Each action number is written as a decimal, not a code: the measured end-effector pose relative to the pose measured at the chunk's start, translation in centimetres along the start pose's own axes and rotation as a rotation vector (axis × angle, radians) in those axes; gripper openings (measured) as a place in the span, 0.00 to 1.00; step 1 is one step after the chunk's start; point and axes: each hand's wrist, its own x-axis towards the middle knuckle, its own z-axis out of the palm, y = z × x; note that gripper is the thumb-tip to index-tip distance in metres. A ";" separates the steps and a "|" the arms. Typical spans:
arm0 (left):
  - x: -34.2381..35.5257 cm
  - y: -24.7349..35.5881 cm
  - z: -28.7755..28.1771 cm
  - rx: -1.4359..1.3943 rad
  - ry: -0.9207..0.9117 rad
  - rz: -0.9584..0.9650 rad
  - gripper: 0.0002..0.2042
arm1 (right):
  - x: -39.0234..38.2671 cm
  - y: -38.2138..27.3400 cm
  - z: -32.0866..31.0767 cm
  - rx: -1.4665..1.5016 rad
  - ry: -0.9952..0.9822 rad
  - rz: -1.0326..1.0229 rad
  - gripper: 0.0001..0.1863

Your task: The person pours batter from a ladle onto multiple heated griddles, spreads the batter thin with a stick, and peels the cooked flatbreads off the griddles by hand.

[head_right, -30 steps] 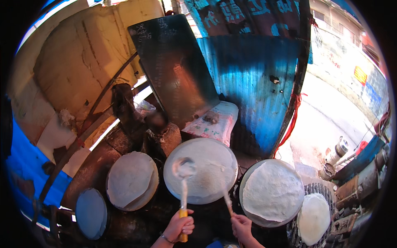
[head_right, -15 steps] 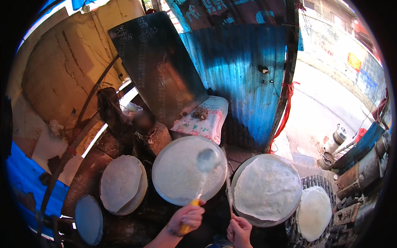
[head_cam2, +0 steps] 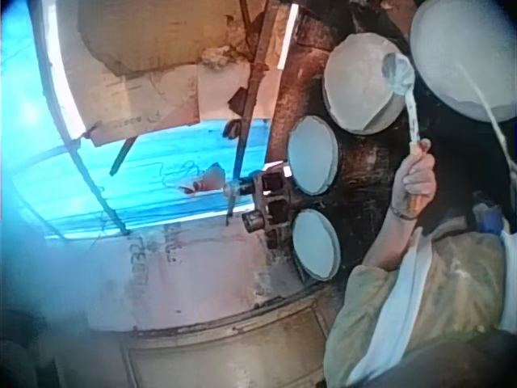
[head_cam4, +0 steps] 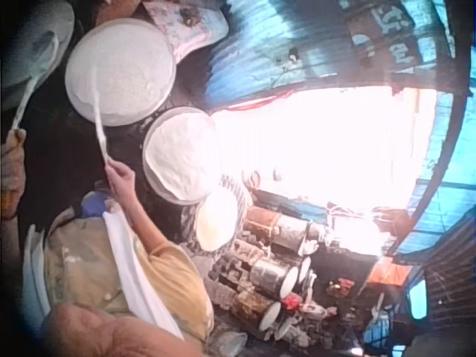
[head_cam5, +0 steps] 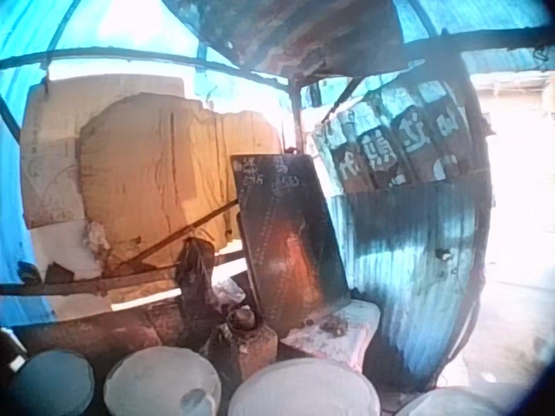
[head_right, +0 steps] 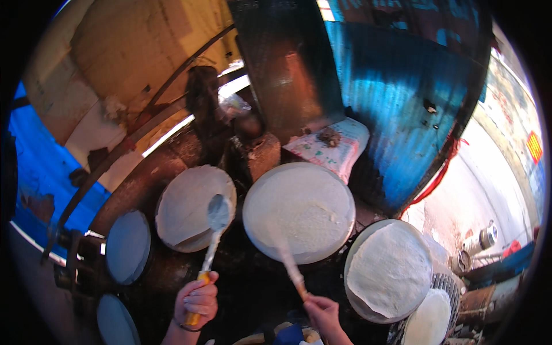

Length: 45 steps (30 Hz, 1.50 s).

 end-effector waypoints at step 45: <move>-17.2 0.4 -5.4 -0.117 -0.261 0.928 0.14 | 12.6 -10.6 32.8 -0.074 -0.185 -0.303 0.09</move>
